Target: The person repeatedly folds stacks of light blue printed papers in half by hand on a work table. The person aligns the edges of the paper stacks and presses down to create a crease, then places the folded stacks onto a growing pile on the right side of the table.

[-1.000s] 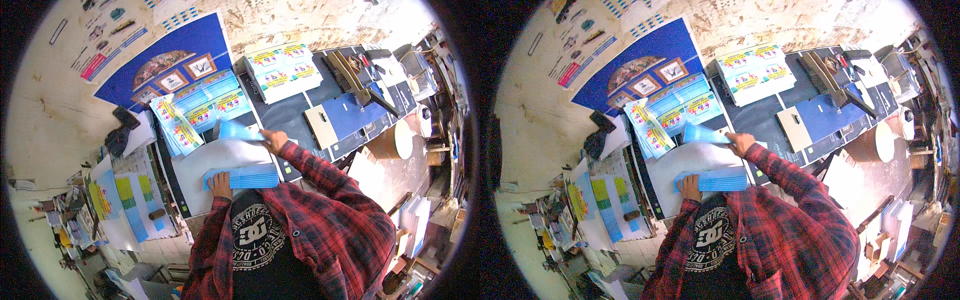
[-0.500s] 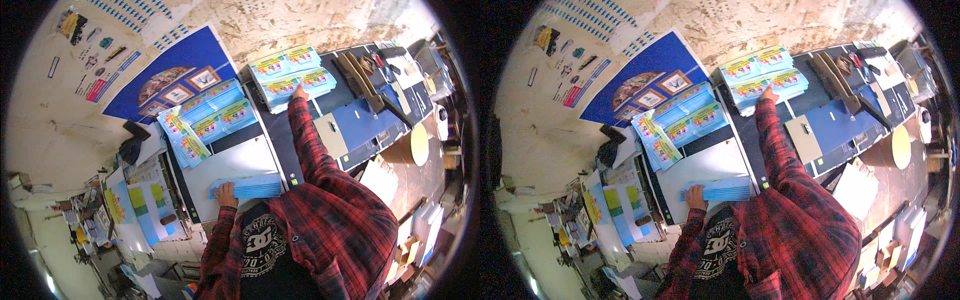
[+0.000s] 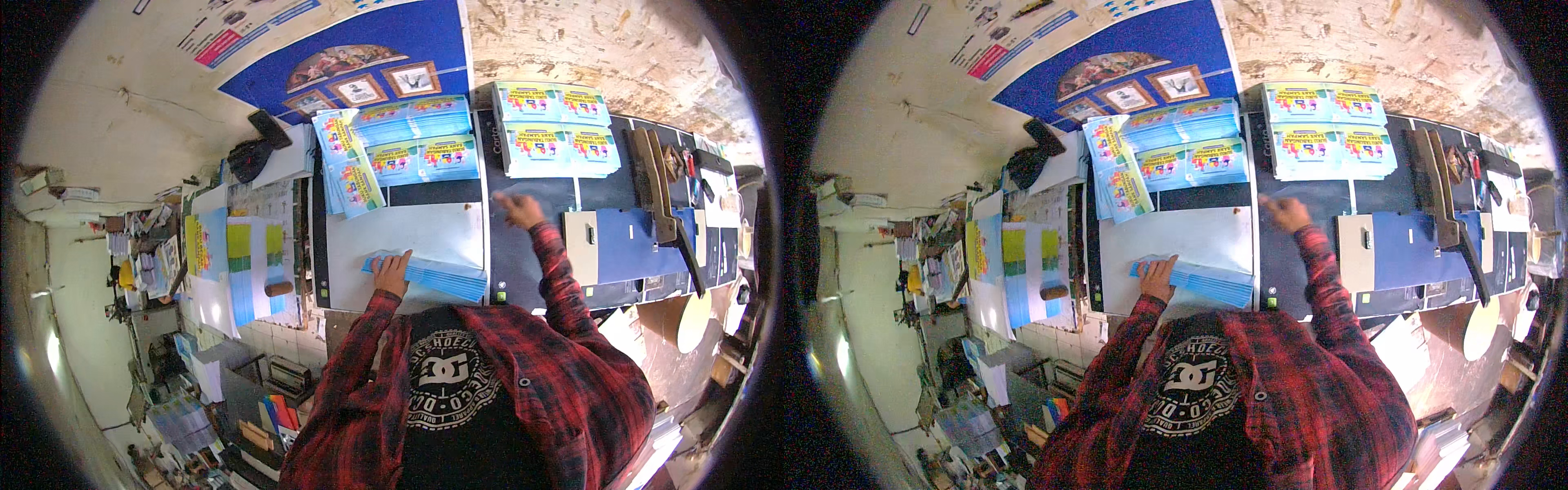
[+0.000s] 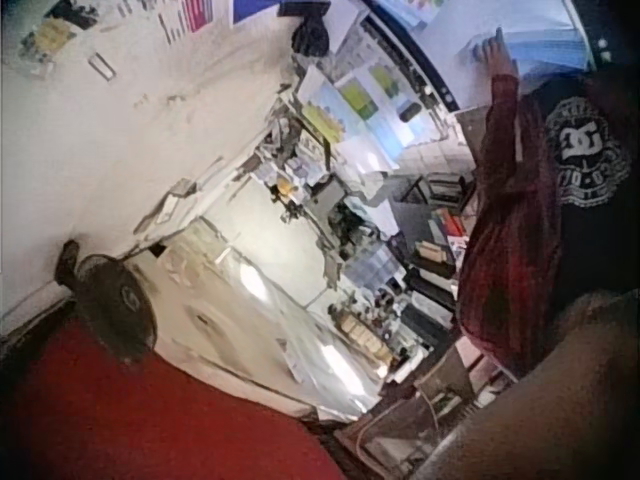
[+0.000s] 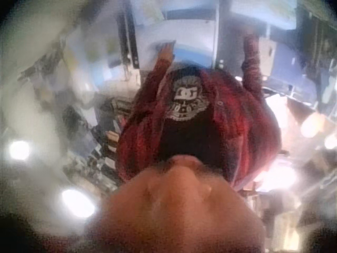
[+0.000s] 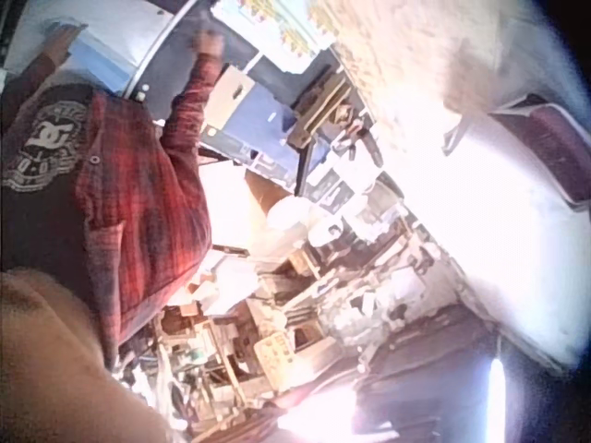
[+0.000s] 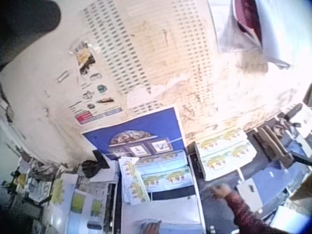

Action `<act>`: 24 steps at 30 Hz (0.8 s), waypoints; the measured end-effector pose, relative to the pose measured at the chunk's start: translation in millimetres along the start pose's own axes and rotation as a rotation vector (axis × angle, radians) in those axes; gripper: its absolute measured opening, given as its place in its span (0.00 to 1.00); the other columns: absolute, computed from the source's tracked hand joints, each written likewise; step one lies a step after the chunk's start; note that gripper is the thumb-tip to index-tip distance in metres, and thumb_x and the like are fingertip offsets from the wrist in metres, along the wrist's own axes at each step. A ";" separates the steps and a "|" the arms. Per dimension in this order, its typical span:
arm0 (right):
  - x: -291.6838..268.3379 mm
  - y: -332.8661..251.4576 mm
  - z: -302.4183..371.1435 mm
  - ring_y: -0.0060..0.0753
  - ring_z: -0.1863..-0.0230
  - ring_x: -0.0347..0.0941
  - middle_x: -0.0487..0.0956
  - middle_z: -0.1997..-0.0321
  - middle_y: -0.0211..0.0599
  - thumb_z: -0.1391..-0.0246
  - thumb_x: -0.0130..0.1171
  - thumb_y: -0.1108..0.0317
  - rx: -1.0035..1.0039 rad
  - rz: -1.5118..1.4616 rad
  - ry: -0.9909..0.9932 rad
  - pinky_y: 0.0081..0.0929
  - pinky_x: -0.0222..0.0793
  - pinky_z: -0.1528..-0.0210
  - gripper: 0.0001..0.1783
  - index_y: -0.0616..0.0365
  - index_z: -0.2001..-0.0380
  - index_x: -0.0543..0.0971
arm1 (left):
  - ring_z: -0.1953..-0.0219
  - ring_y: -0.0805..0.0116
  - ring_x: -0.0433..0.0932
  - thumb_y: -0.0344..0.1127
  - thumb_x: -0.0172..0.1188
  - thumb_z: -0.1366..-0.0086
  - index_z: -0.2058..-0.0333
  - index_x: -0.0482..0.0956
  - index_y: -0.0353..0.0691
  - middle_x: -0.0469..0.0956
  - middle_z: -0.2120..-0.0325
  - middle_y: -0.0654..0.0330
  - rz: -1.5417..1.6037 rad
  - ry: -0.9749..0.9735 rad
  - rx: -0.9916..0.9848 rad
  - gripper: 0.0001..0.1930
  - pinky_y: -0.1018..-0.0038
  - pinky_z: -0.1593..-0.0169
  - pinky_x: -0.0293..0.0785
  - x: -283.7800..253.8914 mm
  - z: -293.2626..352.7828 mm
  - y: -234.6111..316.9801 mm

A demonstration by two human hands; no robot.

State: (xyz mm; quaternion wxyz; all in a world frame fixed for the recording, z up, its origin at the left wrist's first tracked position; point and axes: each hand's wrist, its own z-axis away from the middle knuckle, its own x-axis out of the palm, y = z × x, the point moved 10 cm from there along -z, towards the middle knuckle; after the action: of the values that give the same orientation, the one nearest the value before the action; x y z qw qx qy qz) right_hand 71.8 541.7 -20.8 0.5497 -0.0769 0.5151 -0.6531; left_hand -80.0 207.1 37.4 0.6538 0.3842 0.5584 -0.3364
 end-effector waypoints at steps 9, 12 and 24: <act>146.1 -166.3 39.4 0.44 0.67 0.80 0.81 0.69 0.50 0.47 0.59 0.46 -0.515 0.137 -0.250 0.36 0.75 0.62 0.28 0.63 0.58 0.76 | 0.53 0.64 0.70 0.36 0.69 0.59 0.66 0.74 0.51 0.73 0.63 0.65 -0.050 -0.125 0.031 0.19 0.57 0.48 0.57 -15.3 8.5 -8.7; 154.8 -183.4 36.0 0.45 0.66 0.80 0.81 0.68 0.50 0.48 0.59 0.46 -0.491 0.204 -0.228 0.35 0.75 0.62 0.28 0.62 0.56 0.75 | 0.53 0.62 0.70 0.36 0.68 0.57 0.62 0.73 0.50 0.73 0.62 0.64 -0.028 -0.151 -0.061 0.21 0.57 0.50 0.60 3.0 39.6 -37.5; 218.4 -123.2 -82.5 0.47 0.42 0.66 0.71 0.45 0.53 0.48 0.61 0.52 0.242 -1.127 -0.152 0.41 0.69 0.46 0.37 0.61 0.40 0.64 | 0.53 0.60 0.71 0.32 0.53 0.45 0.59 0.71 0.44 0.73 0.60 0.60 0.077 -0.150 -0.066 0.13 0.60 0.52 0.64 27.3 61.8 -55.2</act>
State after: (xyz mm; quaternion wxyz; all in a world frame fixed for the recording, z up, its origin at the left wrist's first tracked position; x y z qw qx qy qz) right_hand -145.8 399.5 -67.0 0.1573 -0.3226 0.2756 -0.8918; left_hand -94.7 126.2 8.4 0.7185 0.3573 0.5034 -0.3203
